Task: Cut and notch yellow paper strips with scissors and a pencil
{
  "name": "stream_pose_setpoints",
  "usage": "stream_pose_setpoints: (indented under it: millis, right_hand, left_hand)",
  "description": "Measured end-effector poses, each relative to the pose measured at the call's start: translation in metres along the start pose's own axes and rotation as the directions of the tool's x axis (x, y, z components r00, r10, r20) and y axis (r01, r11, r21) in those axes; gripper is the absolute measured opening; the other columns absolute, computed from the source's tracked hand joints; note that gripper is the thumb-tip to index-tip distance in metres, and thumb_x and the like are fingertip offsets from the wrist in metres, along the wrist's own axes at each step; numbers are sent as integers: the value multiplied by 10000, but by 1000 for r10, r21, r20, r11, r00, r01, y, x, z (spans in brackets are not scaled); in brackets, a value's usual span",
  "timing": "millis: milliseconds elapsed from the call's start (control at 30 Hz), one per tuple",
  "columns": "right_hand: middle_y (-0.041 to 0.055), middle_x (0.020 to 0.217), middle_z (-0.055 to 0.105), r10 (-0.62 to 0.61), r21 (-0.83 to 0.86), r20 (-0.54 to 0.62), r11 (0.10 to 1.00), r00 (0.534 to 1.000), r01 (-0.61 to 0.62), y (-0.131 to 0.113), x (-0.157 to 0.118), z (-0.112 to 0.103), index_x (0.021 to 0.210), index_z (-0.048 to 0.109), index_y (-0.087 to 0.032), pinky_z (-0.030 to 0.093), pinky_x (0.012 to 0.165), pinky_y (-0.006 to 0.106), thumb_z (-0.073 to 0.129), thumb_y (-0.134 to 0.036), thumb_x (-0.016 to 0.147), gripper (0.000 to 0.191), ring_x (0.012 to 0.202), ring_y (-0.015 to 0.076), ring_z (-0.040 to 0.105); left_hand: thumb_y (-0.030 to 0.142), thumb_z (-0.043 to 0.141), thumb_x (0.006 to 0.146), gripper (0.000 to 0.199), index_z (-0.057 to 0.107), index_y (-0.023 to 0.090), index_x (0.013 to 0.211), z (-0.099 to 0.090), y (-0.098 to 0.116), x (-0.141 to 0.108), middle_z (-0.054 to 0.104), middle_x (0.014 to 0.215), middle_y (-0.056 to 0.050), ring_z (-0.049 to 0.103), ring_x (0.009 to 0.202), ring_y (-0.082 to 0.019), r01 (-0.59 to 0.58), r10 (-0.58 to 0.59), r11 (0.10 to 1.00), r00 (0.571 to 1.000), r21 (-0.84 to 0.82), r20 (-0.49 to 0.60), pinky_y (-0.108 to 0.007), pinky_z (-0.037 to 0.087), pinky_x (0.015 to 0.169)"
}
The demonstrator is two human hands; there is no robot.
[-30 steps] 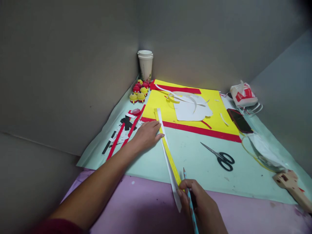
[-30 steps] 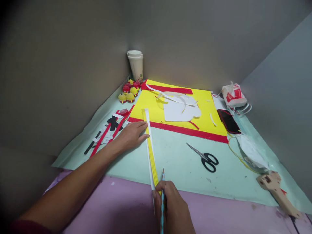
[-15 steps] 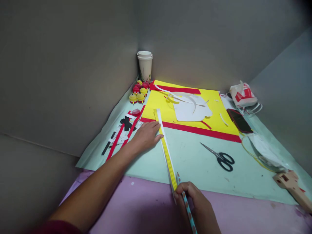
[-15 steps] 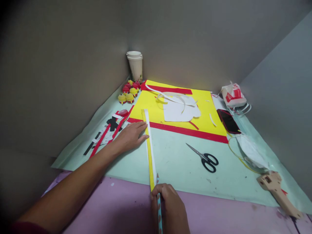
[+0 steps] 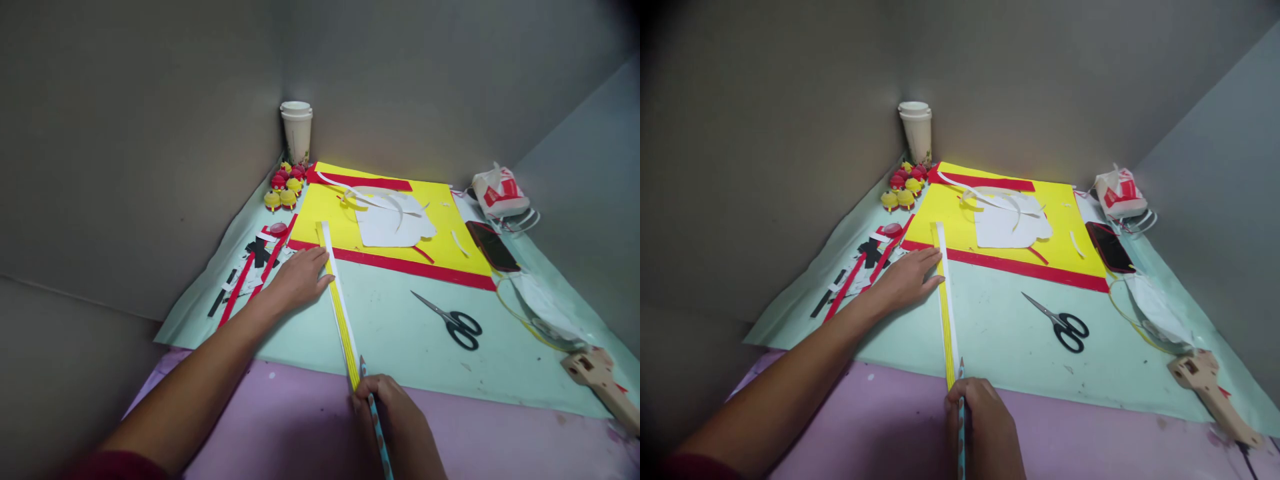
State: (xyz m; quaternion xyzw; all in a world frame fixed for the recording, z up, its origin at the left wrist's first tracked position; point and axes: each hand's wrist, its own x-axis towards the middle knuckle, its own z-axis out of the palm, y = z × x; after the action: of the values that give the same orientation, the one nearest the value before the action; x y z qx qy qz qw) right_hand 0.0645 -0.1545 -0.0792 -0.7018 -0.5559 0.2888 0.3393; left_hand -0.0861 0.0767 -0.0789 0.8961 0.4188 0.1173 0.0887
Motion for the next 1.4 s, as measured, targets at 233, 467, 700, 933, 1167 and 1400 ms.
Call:
stream_pose_setpoints:
  millis: [233, 467, 700, 933, 1167, 1400]
  right_hand:
    - [-3, 707, 628, -28, 3, -3, 1000, 1000, 28, 1, -3, 1, 734, 601, -246, 473, 605, 238, 507, -205, 819, 133, 631, 163, 593]
    - [-19, 693, 609, -47, -32, 61, 998, 997, 49, 3, -4, -2, 731, 590, -242, 453, 576, 226, 483, -100, 756, 180, 604, 149, 576]
    - [-22, 696, 609, -80, -67, 67, 994, 995, 84, 5, -4, -2, 756, 601, -245, 468, 567, 219, 484, -91, 756, 193, 602, 147, 586]
    - [-17, 705, 624, -103, -118, 110, 986, 989, 116, 14, -5, -4, 778, 601, -240, 495, 560, 218, 487, -112, 808, 174, 603, 145, 614]
    - [-12, 733, 632, -124, -156, 156, 977, 980, 148, 19, -12, -8, 814, 604, -242, 509, 555, 213, 498, -68, 757, 211, 625, 148, 630]
    - [-17, 769, 638, -98, -197, 218, 970, 971, 142, 16, -19, -14, 851, 611, -247, 523, 585, 209, 494, -40, 716, 274, 644, 140, 641]
  left_hand:
    - [429, 456, 944, 529, 480, 135, 1383, -1, 0, 0, 467, 1473, -131, 413, 1369, -273, 10, -10, 1000, 1000, 9, 27, -419, 300, 1145]
    - [445, 440, 945, 550, 463, 142, 1404, -1, 0, 0, 444, 1493, -117, 394, 1382, -259, 13, -14, 1000, 999, 12, 50, -412, 268, 1163]
    - [452, 429, 944, 564, 446, 142, 1415, -2, -1, 0, 425, 1506, -115, 371, 1396, -257, 19, -19, 1000, 997, -2, 70, -409, 258, 1165]
    - [467, 419, 946, 562, 445, 161, 1417, -3, -1, 0, 425, 1509, -103, 369, 1396, -255, 14, -13, 1000, 997, -12, 72, -405, 264, 1165]
    - [497, 417, 938, 623, 417, 118, 1433, -5, -1, 0, 408, 1515, -127, 358, 1402, -263, 3, -2, 1000, 996, -12, 91, -404, 263, 1163]
    - [555, 422, 912, 666, 387, 161, 1447, -7, -1, 0, 378, 1537, -101, 338, 1414, -264, 10, -9, 1000, 993, -6, 118, -406, 259, 1149]
